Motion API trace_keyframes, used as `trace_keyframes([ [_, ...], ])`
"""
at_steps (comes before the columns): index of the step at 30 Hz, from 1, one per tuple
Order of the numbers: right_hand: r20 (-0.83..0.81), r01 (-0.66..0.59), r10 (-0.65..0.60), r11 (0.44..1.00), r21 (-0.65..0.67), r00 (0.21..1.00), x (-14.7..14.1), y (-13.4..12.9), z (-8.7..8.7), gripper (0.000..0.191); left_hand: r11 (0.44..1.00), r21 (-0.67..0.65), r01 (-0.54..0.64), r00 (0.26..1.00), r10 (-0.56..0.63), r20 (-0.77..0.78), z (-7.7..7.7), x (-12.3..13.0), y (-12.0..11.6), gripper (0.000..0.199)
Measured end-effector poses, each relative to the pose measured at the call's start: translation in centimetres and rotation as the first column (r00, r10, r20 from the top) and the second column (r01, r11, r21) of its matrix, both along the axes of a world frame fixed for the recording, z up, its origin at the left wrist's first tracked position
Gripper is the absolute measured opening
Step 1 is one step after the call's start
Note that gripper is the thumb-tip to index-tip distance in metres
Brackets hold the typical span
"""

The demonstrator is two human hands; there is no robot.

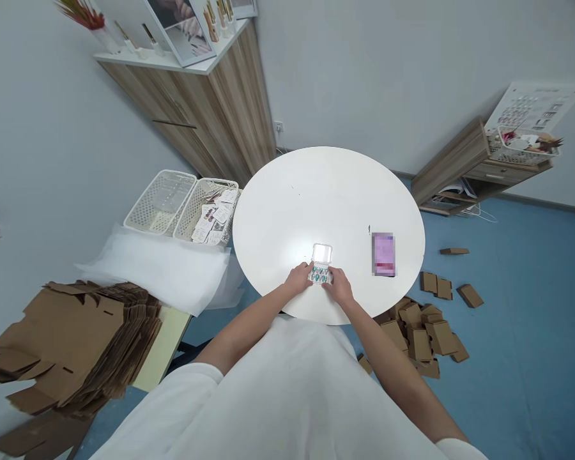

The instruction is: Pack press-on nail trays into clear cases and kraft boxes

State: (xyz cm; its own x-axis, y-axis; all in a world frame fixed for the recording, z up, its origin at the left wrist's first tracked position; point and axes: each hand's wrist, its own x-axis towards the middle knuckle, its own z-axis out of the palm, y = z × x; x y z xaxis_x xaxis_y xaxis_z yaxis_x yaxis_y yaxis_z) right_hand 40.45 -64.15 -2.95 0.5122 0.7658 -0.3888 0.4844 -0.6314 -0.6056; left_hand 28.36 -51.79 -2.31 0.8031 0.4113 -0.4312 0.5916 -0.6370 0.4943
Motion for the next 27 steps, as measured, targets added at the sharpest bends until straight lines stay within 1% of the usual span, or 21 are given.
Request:
trace_keyframes([
  [2, -0.014, 0.018, -0.018, 1.000, 0.011, 1.000, -0.1, -0.1, 0.2, 0.058, 0.999, -0.020, -0.025, 0.999, 0.026, 0.025, -0.1, -0.1, 0.0, 0.071],
  [5, -0.091, 0.070, -0.066, 0.997, 0.037, 0.994, -0.2, -0.3, 0.3, 0.063, 0.989, -0.101, -0.112, 0.991, 0.119, 0.067, -0.1, -0.5, -0.2, 0.073],
  [7, -0.175, 0.126, -0.115, 0.991, 0.053, 0.978, -0.1, -0.5, 0.3, 0.066, 0.967, -0.178, -0.180, 0.978, 0.195, 0.069, -0.1, -0.7, -0.2, 0.064],
  [9, -0.281, 0.195, -0.171, 0.979, 0.059, 0.944, -0.1, -0.7, 0.3, 0.070, 0.940, -0.247, -0.236, 0.965, 0.257, 0.056, -0.1, -0.9, -0.3, 0.051],
  [11, -0.399, 0.256, -0.215, 0.965, 0.053, 0.891, -0.1, -0.8, 0.5, 0.071, 0.914, -0.310, -0.261, 0.954, 0.292, 0.059, 0.1, -1.1, -0.4, 0.040],
  [13, -0.500, 0.276, -0.212, 0.959, 0.056, 0.840, -0.2, -0.8, 1.0, 0.066, 0.886, -0.389, -0.253, 0.946, 0.311, 0.091, 0.3, -1.3, -0.5, 0.034],
  [15, -0.568, 0.258, -0.170, 0.963, 0.079, 0.805, -0.1, -0.8, 1.8, 0.057, 0.846, -0.481, -0.229, 0.936, 0.327, 0.130, 0.7, -1.5, -0.6, 0.033],
  [17, -0.594, 0.260, -0.156, 0.961, 0.094, 0.789, 0.0, -0.8, 2.6, 0.053, 0.809, -0.546, -0.220, 0.924, 0.352, 0.150, 1.3, -1.7, -0.6, 0.034],
  [19, -0.590, 0.303, -0.193, 0.948, 0.094, 0.784, 0.1, -0.9, 3.5, 0.057, 0.784, -0.567, -0.253, 0.904, 0.400, 0.150, 1.9, -1.9, -0.7, 0.035],
  [21, -0.576, 0.347, -0.228, 0.932, 0.104, 0.785, 0.2, -1.1, 4.4, 0.063, 0.759, -0.566, -0.321, 0.869, 0.474, 0.144, 2.7, -2.0, -0.8, 0.039],
  [24, -0.570, 0.353, -0.222, 0.927, 0.128, 0.791, 0.2, -1.4, 6.0, 0.065, 0.695, -0.594, -0.404, 0.797, 0.586, 0.143, 3.9, -2.1, -1.0, 0.043],
  [27, -0.576, 0.337, -0.200, 0.931, 0.141, 0.793, 0.0, -1.9, 7.7, 0.064, 0.630, -0.671, -0.390, 0.753, 0.638, 0.162, 5.1, -2.2, -1.0, 0.038],
])
